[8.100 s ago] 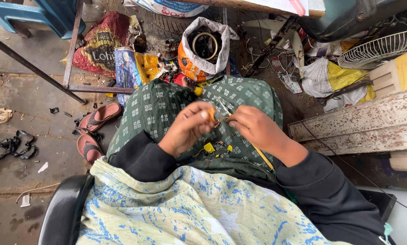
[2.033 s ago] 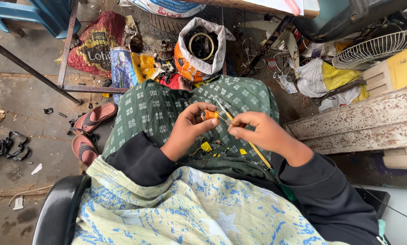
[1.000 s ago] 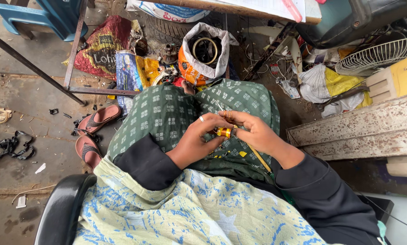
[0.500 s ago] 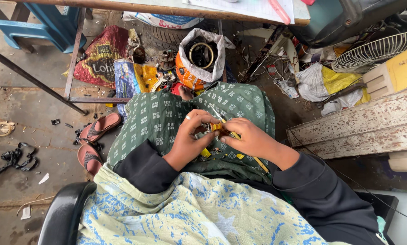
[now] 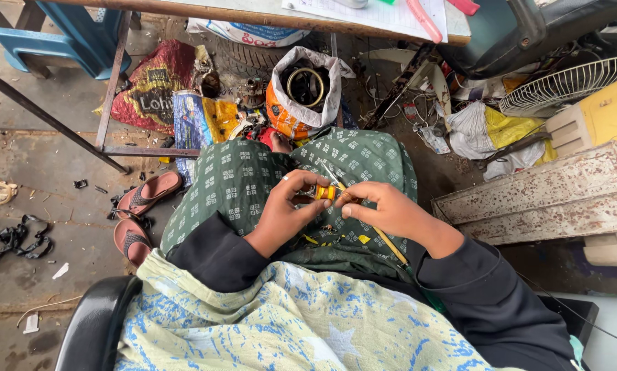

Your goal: The person uses a utility knife to strip the yellow insulation from a small electrical component. They then use a thin stick to manipulate the exposed internal wires and apply a small amount of orange material to the component.

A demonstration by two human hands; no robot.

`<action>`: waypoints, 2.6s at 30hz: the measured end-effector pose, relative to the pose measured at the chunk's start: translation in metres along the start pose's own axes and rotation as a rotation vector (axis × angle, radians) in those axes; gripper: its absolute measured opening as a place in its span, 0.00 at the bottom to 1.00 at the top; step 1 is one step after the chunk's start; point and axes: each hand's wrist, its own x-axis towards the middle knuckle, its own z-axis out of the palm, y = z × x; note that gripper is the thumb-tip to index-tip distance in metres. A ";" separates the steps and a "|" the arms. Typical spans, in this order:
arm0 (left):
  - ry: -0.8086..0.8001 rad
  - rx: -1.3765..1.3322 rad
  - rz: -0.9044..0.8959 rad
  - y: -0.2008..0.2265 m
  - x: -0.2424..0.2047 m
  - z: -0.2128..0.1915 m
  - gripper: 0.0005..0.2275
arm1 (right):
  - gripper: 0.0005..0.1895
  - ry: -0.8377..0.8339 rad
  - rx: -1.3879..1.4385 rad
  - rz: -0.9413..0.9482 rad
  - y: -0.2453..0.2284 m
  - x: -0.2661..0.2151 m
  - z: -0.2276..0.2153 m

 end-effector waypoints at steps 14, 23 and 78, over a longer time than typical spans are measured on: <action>-0.042 -0.257 -0.165 -0.019 -0.002 0.001 0.15 | 0.14 0.034 -0.238 -0.109 -0.004 -0.005 0.002; -0.025 -0.362 -0.265 -0.015 -0.010 0.000 0.16 | 0.14 0.016 -0.220 -0.074 -0.007 -0.005 0.001; -0.025 0.040 -0.090 -0.007 -0.007 -0.006 0.14 | 0.34 0.213 0.049 -0.243 0.016 0.011 0.004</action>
